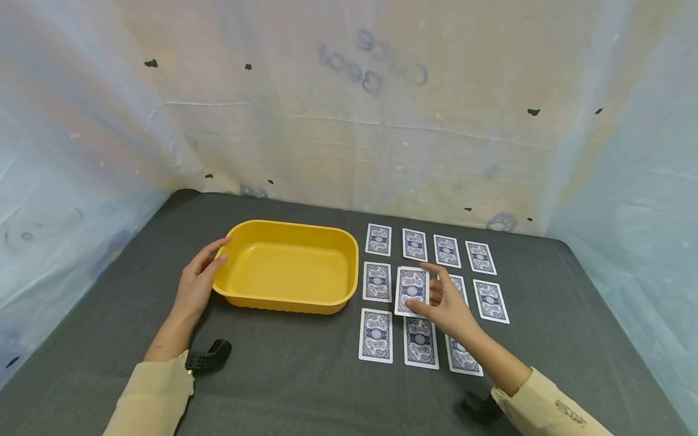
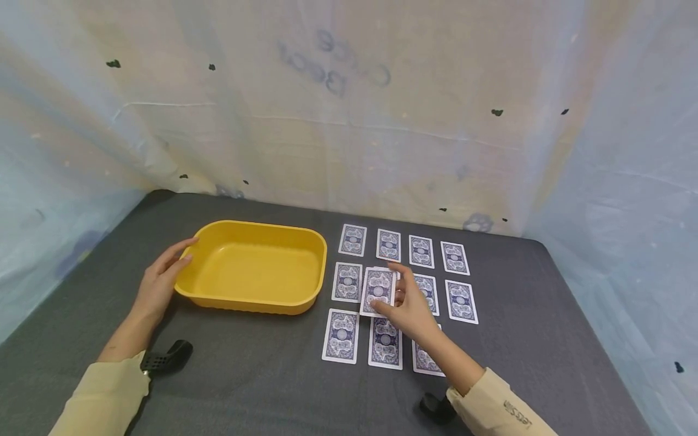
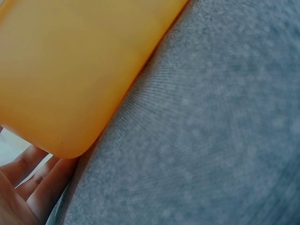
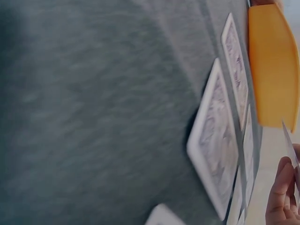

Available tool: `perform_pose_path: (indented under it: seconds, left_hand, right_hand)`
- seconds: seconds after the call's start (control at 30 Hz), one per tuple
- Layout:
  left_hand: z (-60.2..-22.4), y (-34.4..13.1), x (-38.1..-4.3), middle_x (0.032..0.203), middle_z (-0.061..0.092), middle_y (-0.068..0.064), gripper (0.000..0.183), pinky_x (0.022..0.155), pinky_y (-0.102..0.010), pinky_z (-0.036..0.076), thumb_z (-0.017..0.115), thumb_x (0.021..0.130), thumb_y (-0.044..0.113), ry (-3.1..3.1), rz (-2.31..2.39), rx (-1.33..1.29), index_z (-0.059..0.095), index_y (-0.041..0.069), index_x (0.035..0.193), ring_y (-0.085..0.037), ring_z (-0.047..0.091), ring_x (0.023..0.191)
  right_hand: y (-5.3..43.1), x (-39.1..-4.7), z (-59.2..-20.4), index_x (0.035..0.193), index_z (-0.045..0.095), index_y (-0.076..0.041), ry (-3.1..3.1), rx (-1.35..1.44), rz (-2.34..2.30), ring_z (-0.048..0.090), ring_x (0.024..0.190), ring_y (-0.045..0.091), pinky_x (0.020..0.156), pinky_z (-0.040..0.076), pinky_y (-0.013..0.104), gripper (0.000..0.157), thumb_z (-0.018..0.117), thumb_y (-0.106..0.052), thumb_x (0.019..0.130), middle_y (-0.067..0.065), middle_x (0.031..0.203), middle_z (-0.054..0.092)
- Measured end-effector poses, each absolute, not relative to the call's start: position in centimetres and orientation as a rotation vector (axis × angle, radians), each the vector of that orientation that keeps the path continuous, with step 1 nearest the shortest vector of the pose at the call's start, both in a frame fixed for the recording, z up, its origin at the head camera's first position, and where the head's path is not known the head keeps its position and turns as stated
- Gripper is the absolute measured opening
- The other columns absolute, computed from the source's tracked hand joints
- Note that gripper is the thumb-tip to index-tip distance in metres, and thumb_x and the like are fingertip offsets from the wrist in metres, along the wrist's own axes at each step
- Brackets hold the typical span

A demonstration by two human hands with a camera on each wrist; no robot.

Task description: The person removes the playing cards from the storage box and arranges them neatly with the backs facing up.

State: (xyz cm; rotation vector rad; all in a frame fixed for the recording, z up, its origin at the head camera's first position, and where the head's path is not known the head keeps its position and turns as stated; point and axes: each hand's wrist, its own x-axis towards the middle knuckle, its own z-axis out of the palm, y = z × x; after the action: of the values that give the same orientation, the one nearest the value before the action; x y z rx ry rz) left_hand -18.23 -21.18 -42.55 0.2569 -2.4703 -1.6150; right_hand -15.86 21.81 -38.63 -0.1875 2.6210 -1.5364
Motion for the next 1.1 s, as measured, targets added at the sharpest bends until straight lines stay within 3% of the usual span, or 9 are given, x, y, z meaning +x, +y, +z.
perform_pose_path:
  seconds: [0.33,0.53,0.63,0.93,1.1]
  left_hand:
    - [-42.5,-21.2,-18.2,0.133,0.046,-0.008,0.047,0.080,-0.021,0.036,0.040,0.101,0.044,-2.475,-1.609,0.254,0.045,0.026,0.143,-0.018,0.043,0.100]
    - [-42.6,-21.2,-18.2,0.129,0.048,-0.007,0.046,0.079,-0.021,0.037,0.040,0.101,0.044,-2.478,-1.599,0.248,0.045,0.025,0.143,-0.018,0.043,0.098]
    - [-42.6,-21.2,-18.2,0.127,0.048,-0.007,0.046,0.079,-0.021,0.037,0.040,0.101,0.043,-2.478,-1.592,0.240,0.045,0.025,0.143,-0.017,0.044,0.097]
    - [-42.7,-21.2,-18.2,0.123,0.049,-0.006,0.046,0.077,-0.019,0.037,0.041,0.101,0.043,-2.478,-1.583,0.241,0.046,0.024,0.143,-0.016,0.044,0.094]
    - [-42.7,-21.2,-18.2,0.127,0.048,-0.006,0.046,0.078,-0.020,0.037,0.040,0.101,0.043,-2.480,-1.586,0.243,0.046,0.025,0.143,-0.016,0.044,0.096]
  right_hand:
    - [23.6,-14.9,-39.3,0.144,0.031,-0.010,2.630,-0.098,-1.505,0.026,0.055,0.006,0.052,0.030,0.023,0.080,0.077,-0.009,0.078,-0.001,0.071,0.026]
    - [24.5,-14.4,-39.8,0.143,0.030,-0.007,2.626,-0.100,-1.526,0.033,0.057,0.005,0.053,0.035,0.023,0.080,0.077,-0.008,0.079,0.001,0.074,0.039]
    - [25.0,-14.0,-40.1,0.143,0.031,-0.007,2.629,-0.089,-1.518,0.032,0.057,0.005,0.053,0.035,0.023,0.079,0.077,-0.009,0.079,0.001,0.075,0.036]
    - [26.7,-12.8,-40.9,0.142,0.031,-0.005,2.643,-0.040,-1.474,0.045,0.062,0.006,0.057,0.042,0.024,0.078,0.076,-0.010,0.079,0.006,0.081,0.047]
    - [27.6,-12.1,-40.8,0.144,0.030,-0.005,2.662,0.014,-1.457,0.056,0.074,0.007,0.064,0.048,0.025,0.079,0.076,-0.012,0.080,0.015,0.098,0.059]
